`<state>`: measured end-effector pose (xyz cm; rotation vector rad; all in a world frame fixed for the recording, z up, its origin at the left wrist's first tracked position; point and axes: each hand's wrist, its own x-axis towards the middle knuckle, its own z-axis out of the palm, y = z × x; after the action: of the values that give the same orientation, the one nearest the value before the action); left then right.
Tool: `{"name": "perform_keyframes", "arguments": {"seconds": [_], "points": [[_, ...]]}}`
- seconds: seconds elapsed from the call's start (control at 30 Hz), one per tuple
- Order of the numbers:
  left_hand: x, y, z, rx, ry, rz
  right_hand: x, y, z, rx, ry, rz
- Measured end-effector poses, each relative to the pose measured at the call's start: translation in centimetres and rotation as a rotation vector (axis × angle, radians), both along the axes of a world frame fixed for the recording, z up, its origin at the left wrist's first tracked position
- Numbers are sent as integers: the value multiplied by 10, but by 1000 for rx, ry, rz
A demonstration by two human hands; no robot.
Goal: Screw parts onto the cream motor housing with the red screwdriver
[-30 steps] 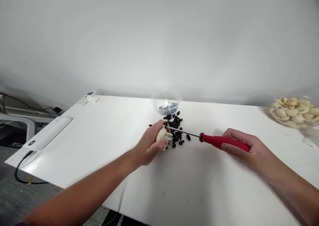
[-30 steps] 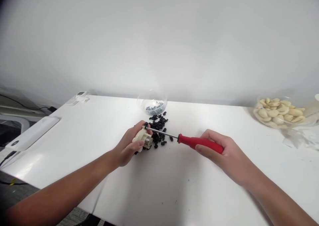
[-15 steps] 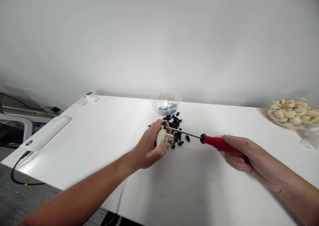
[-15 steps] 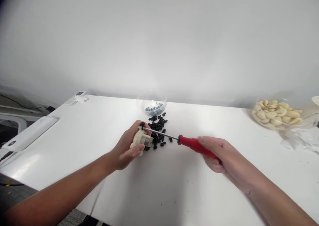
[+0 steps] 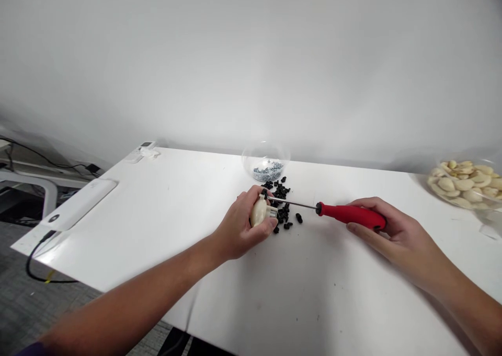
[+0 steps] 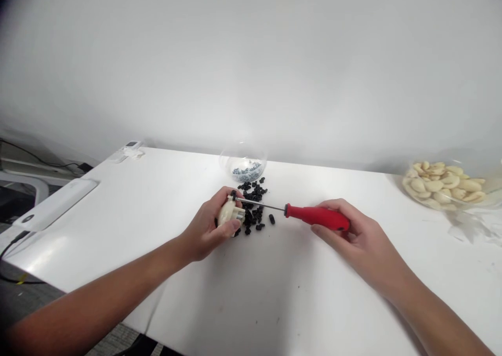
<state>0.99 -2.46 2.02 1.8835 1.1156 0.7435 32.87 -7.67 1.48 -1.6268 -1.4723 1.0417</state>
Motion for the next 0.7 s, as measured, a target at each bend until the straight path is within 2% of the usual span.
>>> {"name": "perform_keyframes", "arguments": {"seconds": [0.2,0.43,0.7], "points": [[-1,-1,1,-58,-59,-49,2,-1,-5,12,-64,39],[-4,0,-4,-134,-192,-108,0,-4,-3,7,-88,59],[-4,-2,-3,-95,-182,-123,5,-3,-5,42,-62,19]]}}
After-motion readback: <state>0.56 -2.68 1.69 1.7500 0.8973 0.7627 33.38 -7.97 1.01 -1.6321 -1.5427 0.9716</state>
